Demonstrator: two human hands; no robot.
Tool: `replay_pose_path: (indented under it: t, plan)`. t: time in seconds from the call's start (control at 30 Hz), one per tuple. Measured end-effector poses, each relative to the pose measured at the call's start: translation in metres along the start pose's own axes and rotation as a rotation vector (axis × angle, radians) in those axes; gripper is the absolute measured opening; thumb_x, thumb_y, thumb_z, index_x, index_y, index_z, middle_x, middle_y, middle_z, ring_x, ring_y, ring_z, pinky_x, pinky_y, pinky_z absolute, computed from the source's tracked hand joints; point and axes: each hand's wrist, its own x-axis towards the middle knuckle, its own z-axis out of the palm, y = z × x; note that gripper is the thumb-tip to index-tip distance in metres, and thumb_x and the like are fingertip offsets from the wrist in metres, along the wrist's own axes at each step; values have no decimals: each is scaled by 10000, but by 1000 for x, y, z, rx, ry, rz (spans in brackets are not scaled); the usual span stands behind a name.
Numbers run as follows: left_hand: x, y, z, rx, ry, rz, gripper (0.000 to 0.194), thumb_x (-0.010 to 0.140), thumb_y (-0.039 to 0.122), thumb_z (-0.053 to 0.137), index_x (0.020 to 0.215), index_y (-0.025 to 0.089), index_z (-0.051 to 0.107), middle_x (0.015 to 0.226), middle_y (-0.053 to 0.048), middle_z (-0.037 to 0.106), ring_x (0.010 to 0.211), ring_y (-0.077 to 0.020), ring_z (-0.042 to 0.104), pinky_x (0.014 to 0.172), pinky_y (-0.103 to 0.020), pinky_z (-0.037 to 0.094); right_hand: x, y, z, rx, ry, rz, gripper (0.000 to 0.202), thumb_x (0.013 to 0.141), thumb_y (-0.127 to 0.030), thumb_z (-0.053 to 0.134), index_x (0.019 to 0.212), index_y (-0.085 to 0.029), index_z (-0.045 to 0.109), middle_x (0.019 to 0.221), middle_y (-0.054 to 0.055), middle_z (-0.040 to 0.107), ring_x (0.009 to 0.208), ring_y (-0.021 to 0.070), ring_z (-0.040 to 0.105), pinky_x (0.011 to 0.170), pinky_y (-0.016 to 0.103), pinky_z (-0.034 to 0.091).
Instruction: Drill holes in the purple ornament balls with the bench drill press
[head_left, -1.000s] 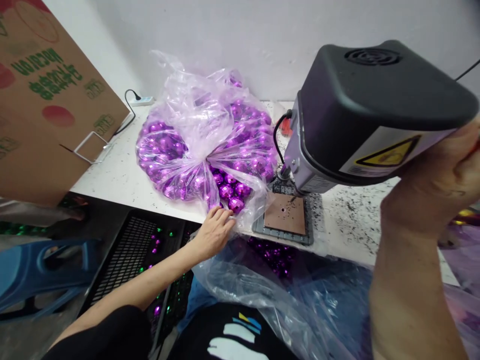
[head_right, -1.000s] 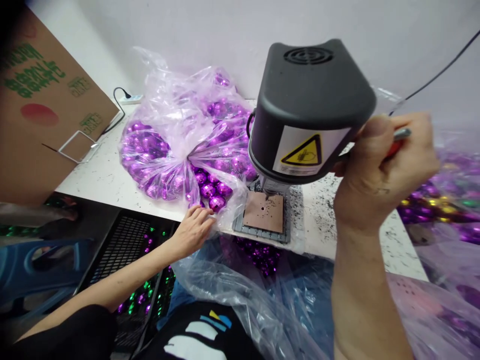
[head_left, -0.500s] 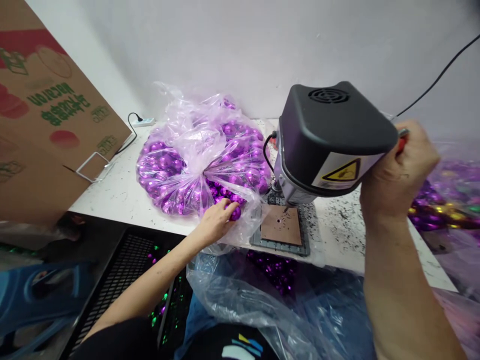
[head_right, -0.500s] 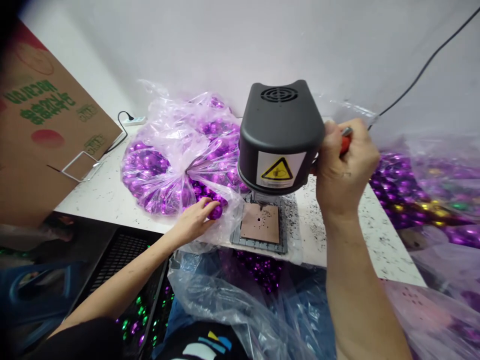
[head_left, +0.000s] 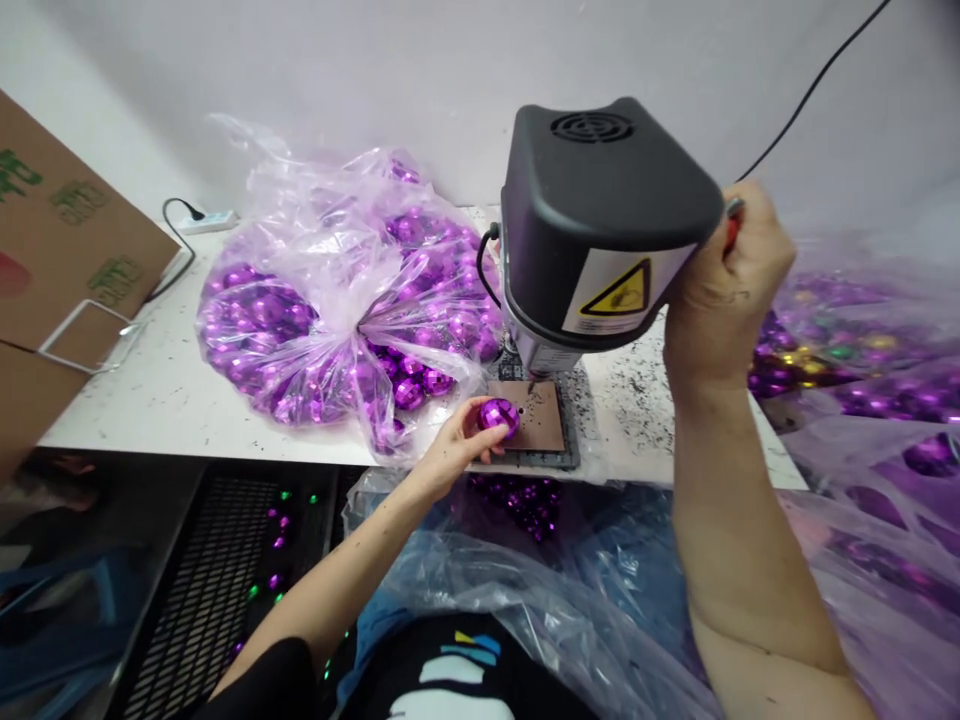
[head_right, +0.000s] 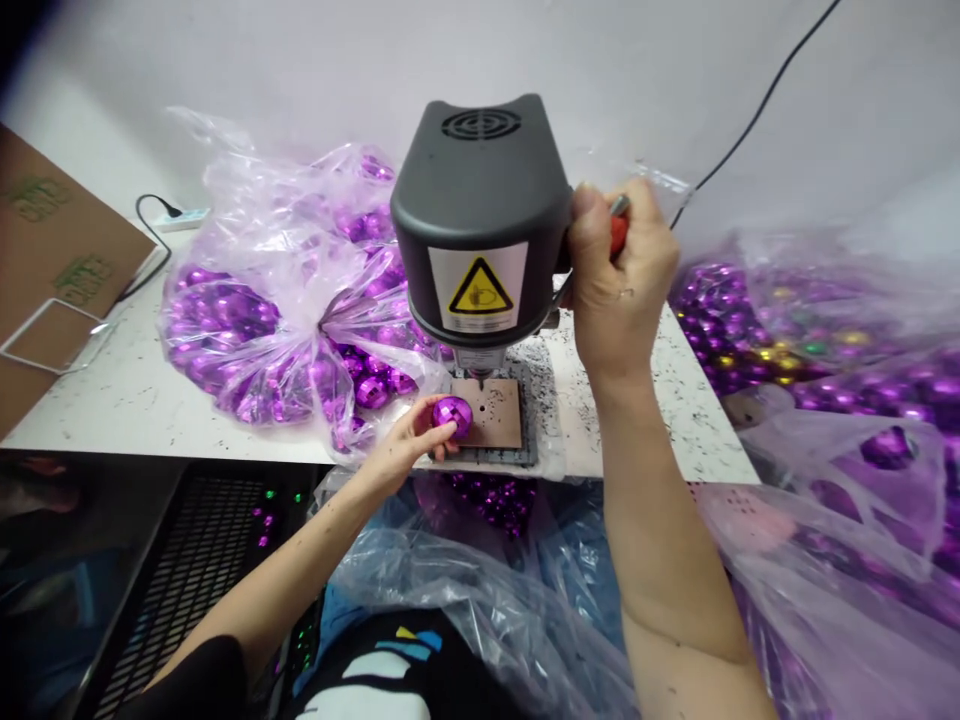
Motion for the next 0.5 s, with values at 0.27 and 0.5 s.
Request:
replay_pose_path:
  t: [0.27, 0.5]
  plan:
    - [19, -3, -9, 191, 53, 102, 515, 859, 543, 653, 1230, 194, 583, 1030, -80, 700, 804, -190, 673, 582, -273, 515, -1, 2, -1, 72, -58, 56, 605, 807, -766, 406, 721, -172, 332, 602, -69, 281, 531, 17, 321, 539, 193, 281]
    - [31, -5, 0, 261, 74, 144, 483, 880, 503, 645, 1234, 181, 576, 1026, -82, 706, 788, -187, 679, 632, -297, 550, -1, 2, -1, 82, -71, 57, 593, 822, -756, 401, 727, -175, 335, 597, -74, 283, 511, 11, 325, 522, 188, 287]
